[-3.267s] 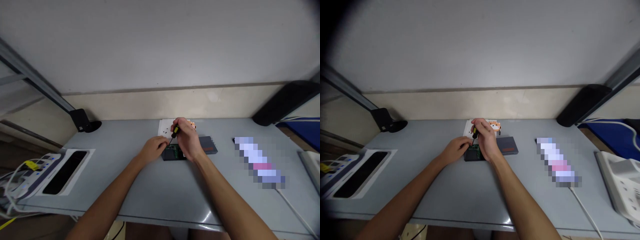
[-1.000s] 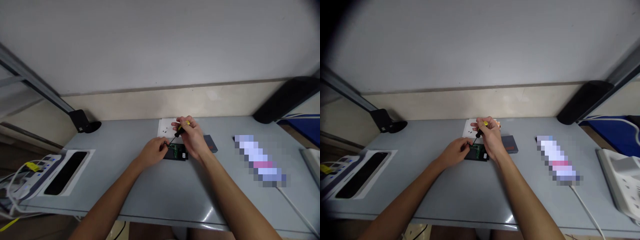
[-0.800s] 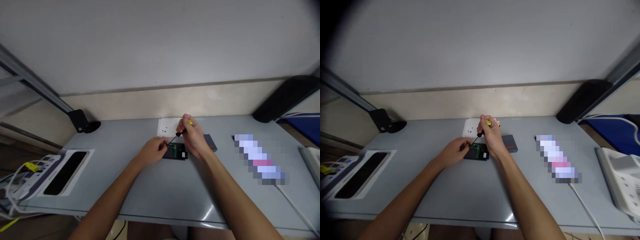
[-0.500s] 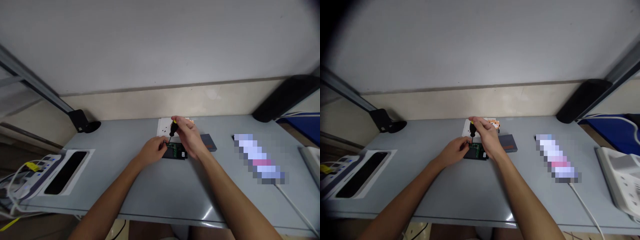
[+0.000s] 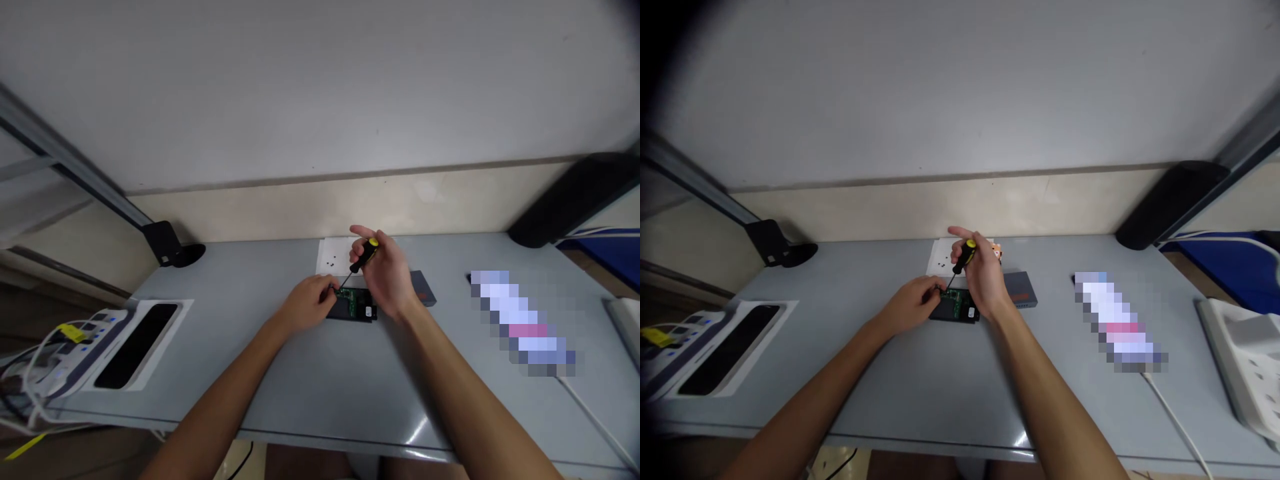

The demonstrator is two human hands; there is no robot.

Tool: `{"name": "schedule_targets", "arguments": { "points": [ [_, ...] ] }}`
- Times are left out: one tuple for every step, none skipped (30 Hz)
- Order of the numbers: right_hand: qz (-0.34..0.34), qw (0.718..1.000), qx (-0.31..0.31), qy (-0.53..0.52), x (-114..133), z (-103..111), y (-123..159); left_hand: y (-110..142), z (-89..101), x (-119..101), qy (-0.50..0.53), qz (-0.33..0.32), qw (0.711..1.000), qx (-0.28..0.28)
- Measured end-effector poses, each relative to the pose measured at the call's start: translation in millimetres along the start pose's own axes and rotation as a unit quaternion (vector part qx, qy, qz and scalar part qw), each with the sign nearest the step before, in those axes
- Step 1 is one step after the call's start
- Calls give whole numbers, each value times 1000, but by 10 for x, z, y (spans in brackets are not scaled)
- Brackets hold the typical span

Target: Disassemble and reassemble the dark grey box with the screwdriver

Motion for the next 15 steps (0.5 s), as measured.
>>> {"name": "schedule_targets", "arguments": {
  "points": [
    [-4,1000,-2,-7,3,8,-1,1,-2,2,0,-2,1000,-1],
    [-5,1000,-5,-4,6,16,0,1,-2,5,1,-5,1000,-3],
    [-2,1000,-8,8,9,23,4,0,-3,8,1,-8,1000,-4],
    [3,1000,-11,26,11,29,9,-1,-3,10,0,-10,1000,-4],
    [10,999,-15,44,11,32,15,-2,-2,11,1,-12,1000,-3],
    [16,998,-22,57,9,34,21,-3,-1,12,1,-13,1000,-3],
    [19,997,-29,62,4,34,25,-4,0,12,2,-13,1000,-3],
    [22,997,-36,62,-4,33,28,-5,1,11,3,-13,1000,-4],
    [24,997,-43,59,-15,32,29,-6,2,10,3,-13,1000,-4],
    [26,997,-48,59,-28,31,27,-6,3,10,4,-13,1000,-4],
    [28,996,-51,63,-44,30,23,-5,4,10,4,-14,1000,-3],
    [32,995,-51,74,-59,30,18,-4,4,11,4,-14,1000,-2],
    [38,994,-51,90,-72,33,12,-3,4,13,3,-15,1000,0],
    [47,992,-51,108,-82,36,6,-2,4,16,3,-14,1000,1],
    [56,989,-49,124,-88,39,2,-1,3,19,2,-13,1000,1]
  ]
}}
Point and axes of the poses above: each hand's wrist, its own y-axis away from the middle knuckle, its own z-axis out of the back of the hand, x = y × z, the point moved 1 cm from there along -y, towards the middle knuckle, and after that the axes turned 4 degrees about x, right-handed, at the moved point
